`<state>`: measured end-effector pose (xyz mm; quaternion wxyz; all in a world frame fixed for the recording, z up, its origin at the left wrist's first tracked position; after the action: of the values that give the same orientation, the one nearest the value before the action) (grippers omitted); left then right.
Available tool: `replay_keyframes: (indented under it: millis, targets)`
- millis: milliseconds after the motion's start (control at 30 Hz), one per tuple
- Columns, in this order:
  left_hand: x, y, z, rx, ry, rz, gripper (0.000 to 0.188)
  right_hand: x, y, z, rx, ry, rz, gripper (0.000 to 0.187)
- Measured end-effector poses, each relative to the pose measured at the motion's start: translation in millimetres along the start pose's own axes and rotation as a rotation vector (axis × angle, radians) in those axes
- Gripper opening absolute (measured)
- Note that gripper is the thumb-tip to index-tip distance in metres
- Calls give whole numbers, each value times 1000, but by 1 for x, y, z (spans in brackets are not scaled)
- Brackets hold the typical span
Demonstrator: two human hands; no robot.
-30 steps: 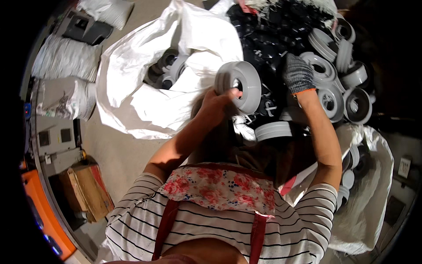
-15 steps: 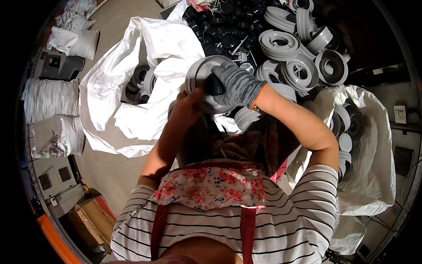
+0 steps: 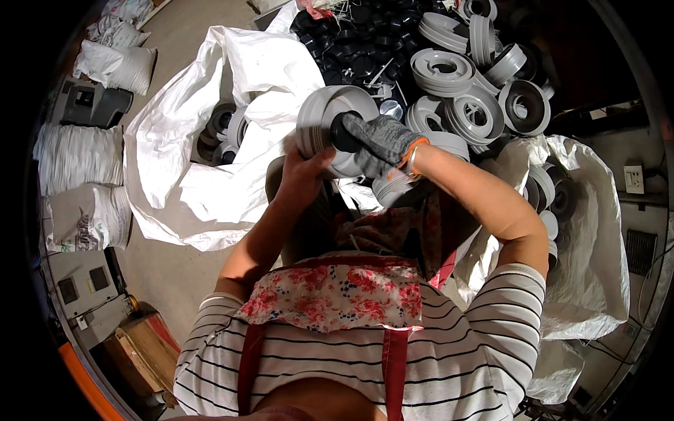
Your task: The person sorts gray and black plastic circular parts from a large pile into a white sack. They pick up individual parts or small stacks, inspect them briefly, and place them into the bag. The person occasionally adjusts the sack to make room for more items.
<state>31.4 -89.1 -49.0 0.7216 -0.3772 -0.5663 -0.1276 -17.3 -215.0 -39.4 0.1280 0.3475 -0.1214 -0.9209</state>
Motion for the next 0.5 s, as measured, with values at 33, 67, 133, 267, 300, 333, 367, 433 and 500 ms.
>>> replay_keyframes:
  millis: [33, 67, 133, 267, 300, 333, 367, 433, 500]
  targets:
    - [-9, 8, 1, 50, 91, 89, 34, 14, -17, 6, -232, -240, -54, 87]
    - [-7, 7, 1, 43, 88, 91, 34, -24, 7, 1, 87, 243, 159, 86]
    - [-9, 0, 6, 15, 97, 120, 35, -52, -1, 61, 743, 1175, 587, 84]
    - [17, 25, 10, 110, -134, -158, 35, 18, -29, -15, -274, -17, -605, 67]
    - [37, 38, 3, 142, -231, -213, 34, 11, -20, -9, -115, 13, -270, 67]
    - [58, 50, -2, 175, -327, -273, 34, -7, -12, -5, 138, 492, 217, 62]
    - [84, 53, -16, 243, -213, -655, 52, 19, -21, -7, 244, 475, 682, 58]
    - [151, 51, -5, 455, -662, -949, 98, 57, -42, -10, 232, 478, 1343, 56]
    - [142, 59, -13, 345, -645, -868, 91, 83, -51, -23, 242, 527, 1490, 60]
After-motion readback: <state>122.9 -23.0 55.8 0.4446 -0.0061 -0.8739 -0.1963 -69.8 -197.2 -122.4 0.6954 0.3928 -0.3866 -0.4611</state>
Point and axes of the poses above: each hand's wrist, its own z-axis away from the middle knuckle, its own y-axis out of the back of the hand, x = y × z, the point moved 10 cm from there along -z, towards the middle knuckle, and after that the axes turned 6 degrees about -y, right-handed, at the moved point
